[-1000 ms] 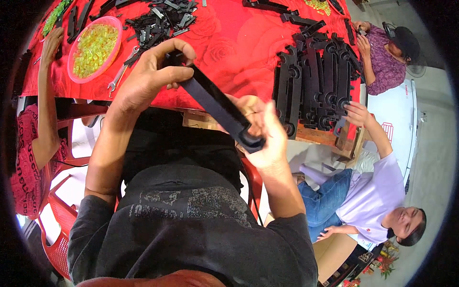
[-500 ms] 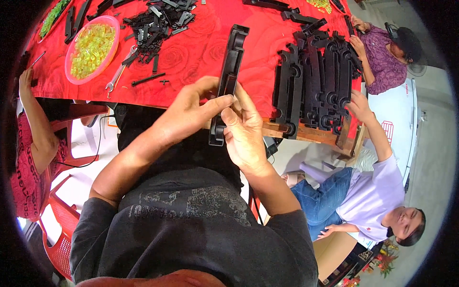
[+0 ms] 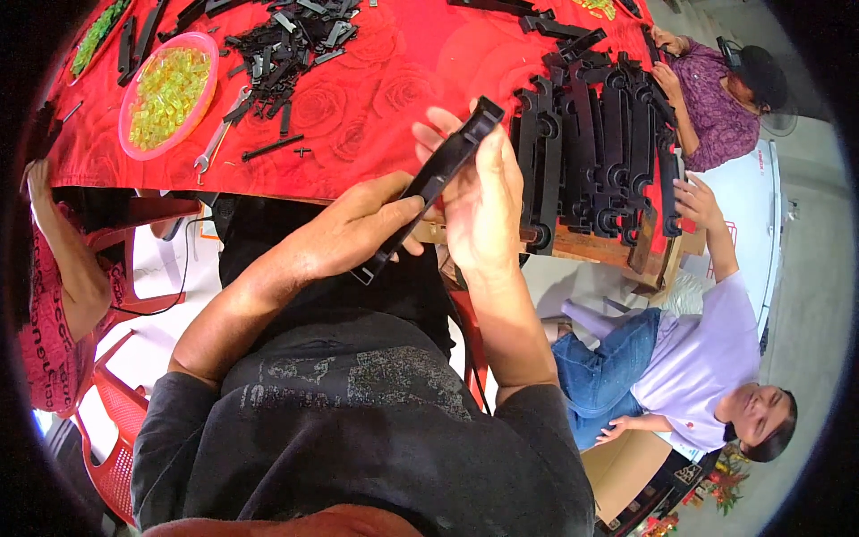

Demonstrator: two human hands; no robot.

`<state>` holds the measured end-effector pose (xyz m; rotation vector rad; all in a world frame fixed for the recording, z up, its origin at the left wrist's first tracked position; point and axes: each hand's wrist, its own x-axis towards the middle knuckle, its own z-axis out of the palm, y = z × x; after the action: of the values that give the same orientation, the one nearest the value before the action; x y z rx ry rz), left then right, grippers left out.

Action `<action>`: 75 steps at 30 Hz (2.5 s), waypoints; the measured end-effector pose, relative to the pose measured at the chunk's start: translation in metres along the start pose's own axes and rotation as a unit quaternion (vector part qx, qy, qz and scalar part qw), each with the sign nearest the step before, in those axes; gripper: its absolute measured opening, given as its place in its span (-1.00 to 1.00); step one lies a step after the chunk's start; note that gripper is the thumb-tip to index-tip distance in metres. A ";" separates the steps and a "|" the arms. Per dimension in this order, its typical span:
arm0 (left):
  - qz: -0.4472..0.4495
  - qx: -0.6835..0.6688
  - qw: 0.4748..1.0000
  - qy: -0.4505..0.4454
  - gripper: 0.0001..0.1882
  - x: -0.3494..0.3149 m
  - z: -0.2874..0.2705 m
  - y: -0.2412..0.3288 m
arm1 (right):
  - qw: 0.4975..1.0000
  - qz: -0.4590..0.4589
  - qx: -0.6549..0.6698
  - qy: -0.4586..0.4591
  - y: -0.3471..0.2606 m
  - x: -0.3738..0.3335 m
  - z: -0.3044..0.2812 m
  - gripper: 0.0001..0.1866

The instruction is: The person assembles plastic components by hand, fitting smaller parts into a plastic housing on a table.

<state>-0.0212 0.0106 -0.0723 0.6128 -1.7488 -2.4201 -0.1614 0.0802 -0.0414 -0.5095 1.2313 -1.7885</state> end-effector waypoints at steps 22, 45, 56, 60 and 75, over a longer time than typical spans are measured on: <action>0.092 -0.083 0.986 0.108 -0.78 0.000 0.028 -0.024 | 0.997 -0.036 0.067 -0.028 0.003 -0.002 -0.001 -0.54; 0.066 -0.002 0.996 0.064 -0.85 -0.014 0.035 -0.014 | 0.988 -0.152 0.003 0.001 -0.011 0.003 0.000 -0.76; 0.090 0.060 0.985 0.132 -0.79 -0.016 0.037 -0.017 | 0.984 -0.167 -0.039 0.037 -0.001 -0.003 0.007 -0.90; 0.096 0.077 0.981 0.151 -0.78 -0.015 0.039 -0.019 | 0.988 -0.149 -0.024 0.039 0.001 -0.004 0.007 -0.89; 0.092 0.129 0.972 0.173 -0.71 -0.015 0.038 -0.010 | 0.985 -0.149 -0.030 0.079 0.002 -0.012 0.012 -0.86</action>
<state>-0.0199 0.0525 -0.0680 0.8014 -1.8814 -1.8475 -0.1459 0.0841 -0.0361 -0.6226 1.3776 -2.0817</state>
